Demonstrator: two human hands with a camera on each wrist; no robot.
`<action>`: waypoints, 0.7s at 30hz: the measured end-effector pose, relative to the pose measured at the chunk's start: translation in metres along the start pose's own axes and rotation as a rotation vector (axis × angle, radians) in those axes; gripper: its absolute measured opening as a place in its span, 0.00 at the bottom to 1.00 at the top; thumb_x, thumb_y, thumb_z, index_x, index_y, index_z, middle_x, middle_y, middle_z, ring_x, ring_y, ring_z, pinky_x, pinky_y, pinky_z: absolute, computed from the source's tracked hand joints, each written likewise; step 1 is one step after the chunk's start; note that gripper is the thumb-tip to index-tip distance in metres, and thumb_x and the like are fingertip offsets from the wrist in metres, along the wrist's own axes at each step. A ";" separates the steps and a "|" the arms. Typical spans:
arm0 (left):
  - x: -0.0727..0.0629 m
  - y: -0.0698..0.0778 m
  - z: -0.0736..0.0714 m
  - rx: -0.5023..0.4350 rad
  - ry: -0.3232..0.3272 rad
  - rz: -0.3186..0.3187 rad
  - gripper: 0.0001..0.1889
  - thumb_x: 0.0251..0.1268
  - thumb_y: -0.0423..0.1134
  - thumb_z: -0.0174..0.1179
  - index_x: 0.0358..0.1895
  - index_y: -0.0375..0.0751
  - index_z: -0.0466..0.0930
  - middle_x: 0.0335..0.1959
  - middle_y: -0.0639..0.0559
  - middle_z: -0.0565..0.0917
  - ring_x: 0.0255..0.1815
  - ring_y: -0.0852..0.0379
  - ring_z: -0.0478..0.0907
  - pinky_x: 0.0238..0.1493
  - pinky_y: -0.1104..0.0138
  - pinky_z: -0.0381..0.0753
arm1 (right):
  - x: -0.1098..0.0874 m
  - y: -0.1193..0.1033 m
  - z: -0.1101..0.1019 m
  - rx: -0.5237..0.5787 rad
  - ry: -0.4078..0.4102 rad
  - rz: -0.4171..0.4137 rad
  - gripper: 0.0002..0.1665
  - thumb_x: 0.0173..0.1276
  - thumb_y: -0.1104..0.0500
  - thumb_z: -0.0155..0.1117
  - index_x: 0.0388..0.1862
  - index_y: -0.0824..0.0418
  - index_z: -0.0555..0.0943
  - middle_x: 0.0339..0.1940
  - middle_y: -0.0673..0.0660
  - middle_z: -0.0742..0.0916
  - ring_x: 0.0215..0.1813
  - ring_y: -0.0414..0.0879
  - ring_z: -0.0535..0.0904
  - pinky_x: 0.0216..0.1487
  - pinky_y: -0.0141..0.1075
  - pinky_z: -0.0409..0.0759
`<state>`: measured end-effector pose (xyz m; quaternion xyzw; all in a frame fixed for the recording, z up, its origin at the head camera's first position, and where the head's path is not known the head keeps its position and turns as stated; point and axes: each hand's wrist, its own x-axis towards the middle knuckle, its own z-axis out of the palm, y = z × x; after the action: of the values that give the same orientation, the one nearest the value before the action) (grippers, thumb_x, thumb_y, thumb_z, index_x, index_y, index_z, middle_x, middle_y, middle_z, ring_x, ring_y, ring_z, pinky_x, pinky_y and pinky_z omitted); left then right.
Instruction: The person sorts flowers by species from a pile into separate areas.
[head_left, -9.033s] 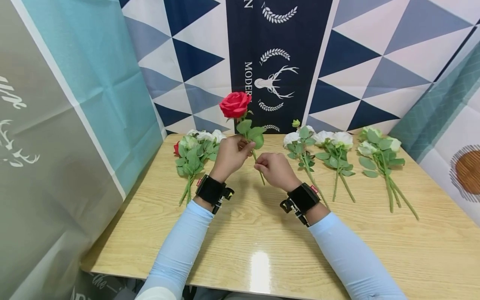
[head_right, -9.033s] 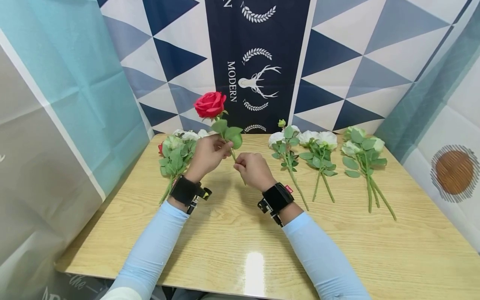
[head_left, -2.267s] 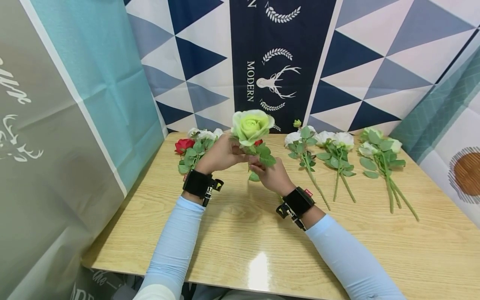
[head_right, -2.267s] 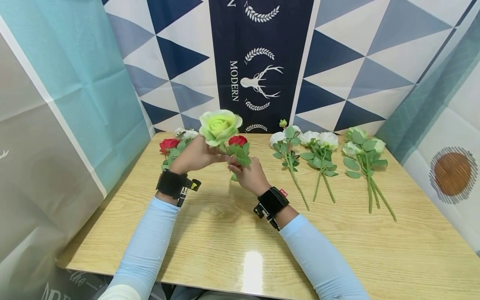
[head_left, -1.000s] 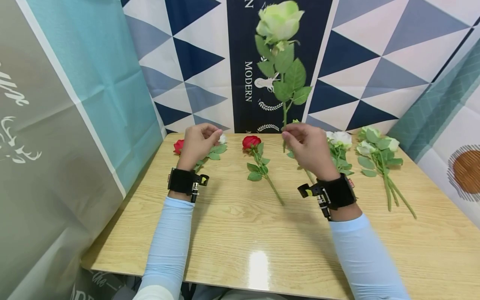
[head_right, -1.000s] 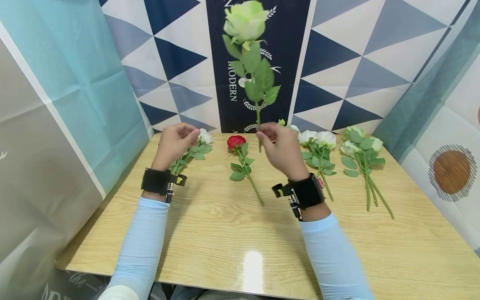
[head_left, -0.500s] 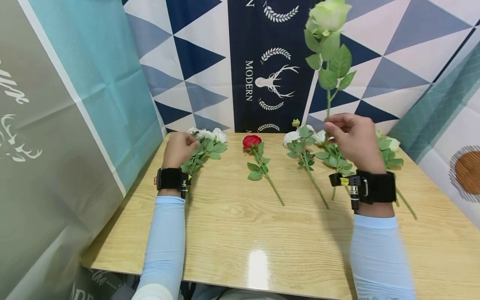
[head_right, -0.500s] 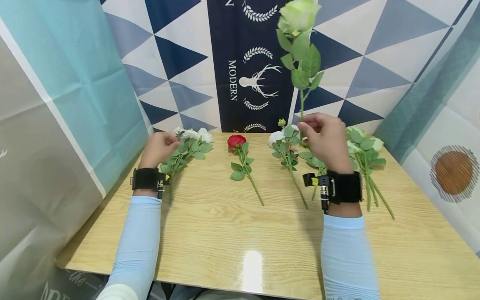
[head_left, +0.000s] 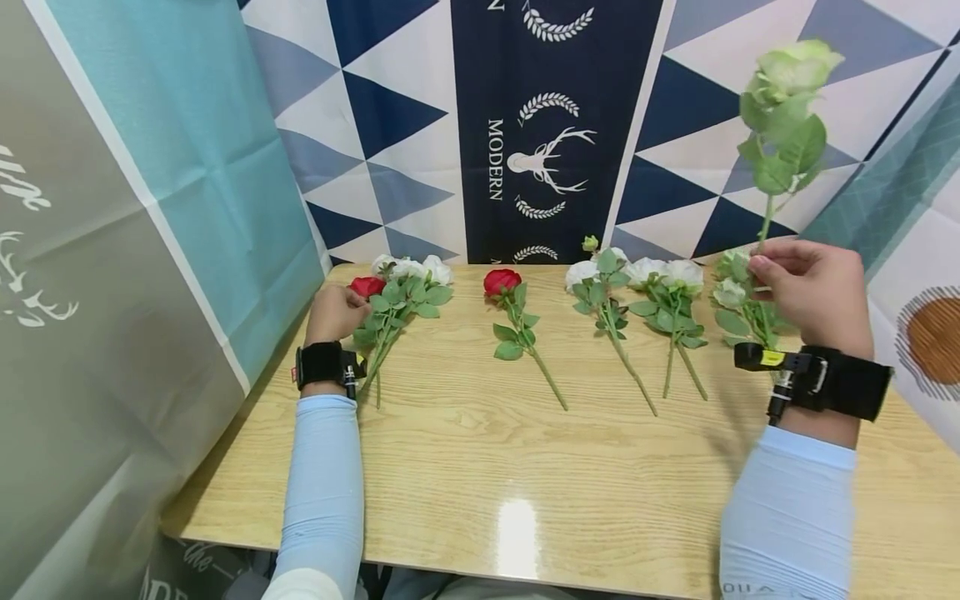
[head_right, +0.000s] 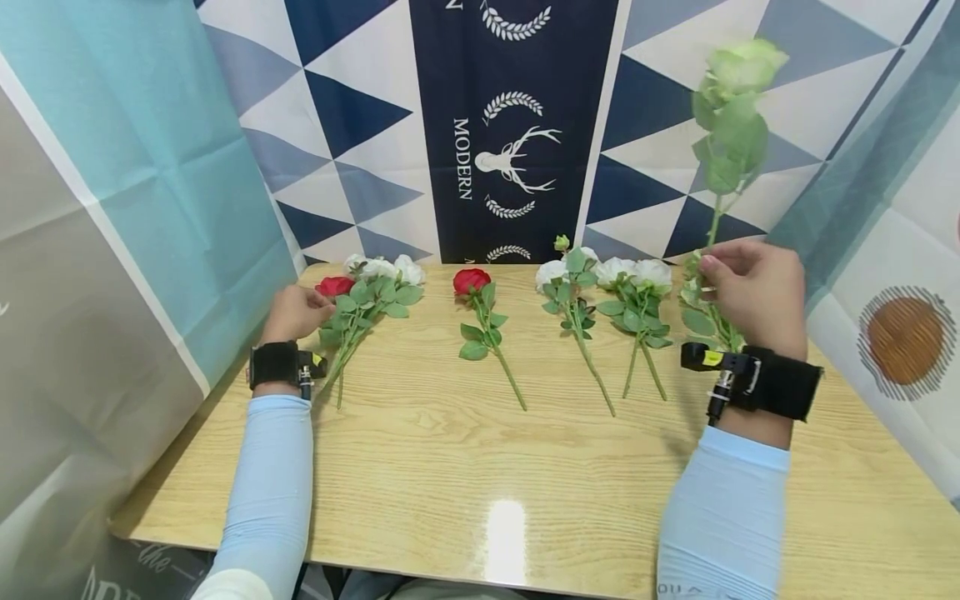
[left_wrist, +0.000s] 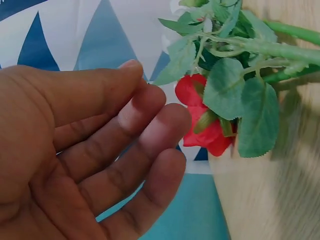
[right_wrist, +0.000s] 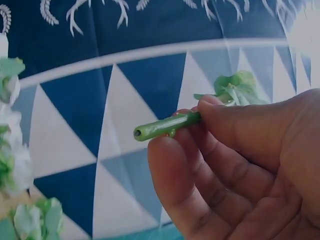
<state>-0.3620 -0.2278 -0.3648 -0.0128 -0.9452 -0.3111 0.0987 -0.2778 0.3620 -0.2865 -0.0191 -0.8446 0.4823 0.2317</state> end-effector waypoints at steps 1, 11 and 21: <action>0.000 0.000 0.000 0.007 -0.022 -0.006 0.12 0.74 0.37 0.62 0.44 0.29 0.89 0.43 0.35 0.87 0.41 0.40 0.82 0.43 0.52 0.79 | 0.000 0.004 -0.003 0.001 0.007 0.022 0.13 0.76 0.56 0.63 0.51 0.62 0.85 0.27 0.31 0.86 0.31 0.28 0.84 0.31 0.25 0.83; 0.006 -0.008 0.011 0.035 -0.254 -0.039 0.10 0.70 0.37 0.65 0.42 0.32 0.89 0.29 0.44 0.86 0.29 0.51 0.80 0.33 0.63 0.76 | 0.005 0.053 -0.023 0.060 -0.003 0.239 0.14 0.76 0.54 0.63 0.30 0.39 0.85 0.21 0.32 0.84 0.26 0.30 0.84 0.29 0.27 0.83; 0.003 -0.010 0.017 0.009 -0.350 -0.172 0.14 0.64 0.40 0.71 0.26 0.35 0.82 0.18 0.50 0.80 0.19 0.58 0.74 0.28 0.65 0.74 | 0.012 0.103 -0.024 -0.221 -0.042 0.327 0.24 0.77 0.53 0.59 0.55 0.74 0.80 0.20 0.35 0.79 0.21 0.32 0.83 0.27 0.31 0.82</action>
<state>-0.3694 -0.2255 -0.3835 0.0148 -0.9469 -0.3071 -0.0941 -0.2990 0.4396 -0.3570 -0.1713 -0.8827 0.4181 0.1292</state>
